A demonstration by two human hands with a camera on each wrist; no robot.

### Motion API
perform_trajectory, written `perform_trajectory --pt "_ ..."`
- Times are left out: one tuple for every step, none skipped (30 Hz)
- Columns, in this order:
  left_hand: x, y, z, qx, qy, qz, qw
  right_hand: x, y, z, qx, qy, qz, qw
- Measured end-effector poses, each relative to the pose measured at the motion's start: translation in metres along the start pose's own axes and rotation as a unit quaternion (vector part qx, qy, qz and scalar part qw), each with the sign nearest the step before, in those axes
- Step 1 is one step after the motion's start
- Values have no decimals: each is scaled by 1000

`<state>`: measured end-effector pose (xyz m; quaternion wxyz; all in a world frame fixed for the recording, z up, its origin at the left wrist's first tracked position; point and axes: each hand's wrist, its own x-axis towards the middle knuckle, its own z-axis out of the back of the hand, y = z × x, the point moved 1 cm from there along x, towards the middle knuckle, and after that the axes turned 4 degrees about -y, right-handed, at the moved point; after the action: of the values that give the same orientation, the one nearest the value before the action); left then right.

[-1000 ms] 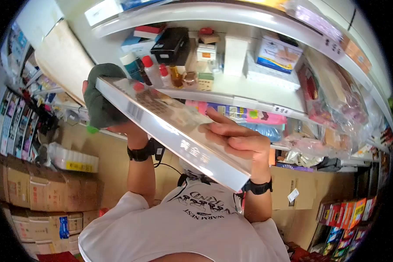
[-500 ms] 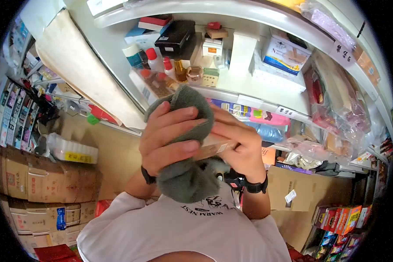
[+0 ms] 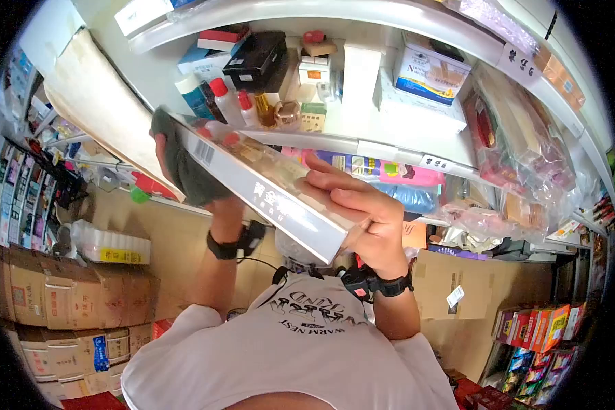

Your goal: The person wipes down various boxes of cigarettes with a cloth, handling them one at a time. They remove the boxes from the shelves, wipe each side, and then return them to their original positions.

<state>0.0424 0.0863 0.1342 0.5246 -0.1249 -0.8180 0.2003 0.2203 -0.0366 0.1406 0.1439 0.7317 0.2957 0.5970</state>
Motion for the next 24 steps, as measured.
perform_trajectory --pt "-12 -8 -3 -18 -34 32 999 -1 1 -6 0 -1 -3 1000" --pt "-19 -16 -6 -16 -37 34 999 -3 3 -14 14 -58 -65 996" --pt "-25 -27 -10 18 27 -45 998 -8 4 -21 27 -114 -128 985" --pt "-28 -38 -14 53 92 -122 987 -16 5 -25 25 -166 -169 971" --pt "-31 -48 -18 87 155 -199 964 -10 3 -35 60 -201 -126 970" --pt "-34 -55 -22 119 216 -273 930 -10 3 -33 68 -235 -137 960" --pt "-35 -59 -23 150 277 -344 884 -10 4 -33 76 -269 -147 949" --pt "-31 -53 -24 101 317 -345 878 -8 6 -26 27 -234 -144 961" --pt "-26 -49 -22 102 315 -344 879 -6 6 -27 25 -232 -145 962" --pt "-20 -46 -17 114 290 -282 907 -5 7 -29 41 -255 -132 957" --pt "-10 -41 -11 125 266 -220 930 -4 8 -29 57 -280 -118 951" --pt "5 -35 -7 147 210 -194 947 -3 11 -23 82 -241 -122 959" --pt "22 -26 -5 166 153 -169 959 -1 15 -21 80 -241 -119 960" --pt "36 -13 0 155 131 -130 970 2 20 -22 80 -264 -115 954" --pt "47 -2 5 143 110 -92 979 3 23 -23 81 -288 -111 948" --pt "52 5 9 143 111 -92 979 2 25 -20 91 -293 -125 944" --pt "57 12 13 53 108 -7 993 1 24 -17 92 -295 -123 943" --pt "59 16 14 -38 102 78 991 0 21 -14 119 -298 -149 935" --pt "58 14 13 -40 104 78 991 -1 20 -12 144 -300 -174 927" --pt "56 11 14 -75 106 110 985 2 20 -12 154 -306 -180 922" --pt "55 7 14 -109 107 142 978 1 20 -10 153 -308 -178 922" --pt "54 0 12 -122 94 157 976 -1 21 -6 155 -313 -197 916" --pt "56 -3 13 -122 95 158 975 -3 22 -1 158 -318 -218 909" --pt "59 -5 16 -108 91 175 974 -3 26 6 156 -319 -218 909"
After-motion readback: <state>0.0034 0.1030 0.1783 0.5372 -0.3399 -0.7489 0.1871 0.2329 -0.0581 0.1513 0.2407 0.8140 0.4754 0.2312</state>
